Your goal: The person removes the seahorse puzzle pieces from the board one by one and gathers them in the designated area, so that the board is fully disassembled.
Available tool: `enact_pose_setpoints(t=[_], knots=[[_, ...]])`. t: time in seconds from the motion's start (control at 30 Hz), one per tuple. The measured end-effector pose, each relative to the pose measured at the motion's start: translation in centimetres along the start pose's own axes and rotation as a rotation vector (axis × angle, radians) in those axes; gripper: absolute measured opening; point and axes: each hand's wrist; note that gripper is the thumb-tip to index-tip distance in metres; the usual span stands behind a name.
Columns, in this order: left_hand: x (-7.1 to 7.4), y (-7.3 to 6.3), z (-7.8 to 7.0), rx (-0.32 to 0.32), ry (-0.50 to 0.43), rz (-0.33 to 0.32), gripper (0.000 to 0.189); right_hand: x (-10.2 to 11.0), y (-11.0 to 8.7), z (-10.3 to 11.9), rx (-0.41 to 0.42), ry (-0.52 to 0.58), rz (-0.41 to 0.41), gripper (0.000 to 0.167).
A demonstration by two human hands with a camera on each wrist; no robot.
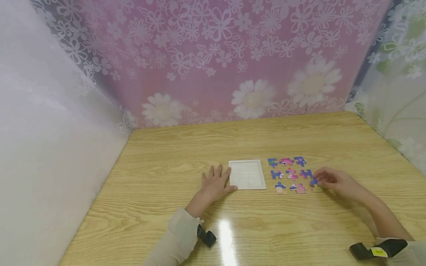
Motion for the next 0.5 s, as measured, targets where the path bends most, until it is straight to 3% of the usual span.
enact_pose_setpoints(t=[0.5], knots=[[-0.06, 0.04, 0.12, -0.007, -0.009, 0.003, 0.076, -0.98, -0.2, -0.24, 0.012, -0.109, -0.074, 0.018]])
Point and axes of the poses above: each hand's wrist, its own y-axis towards the middle knuckle, its own x-axis out of the back of the hand, z = x × y, and after that the axes turned 1 degree about -x, right-handed
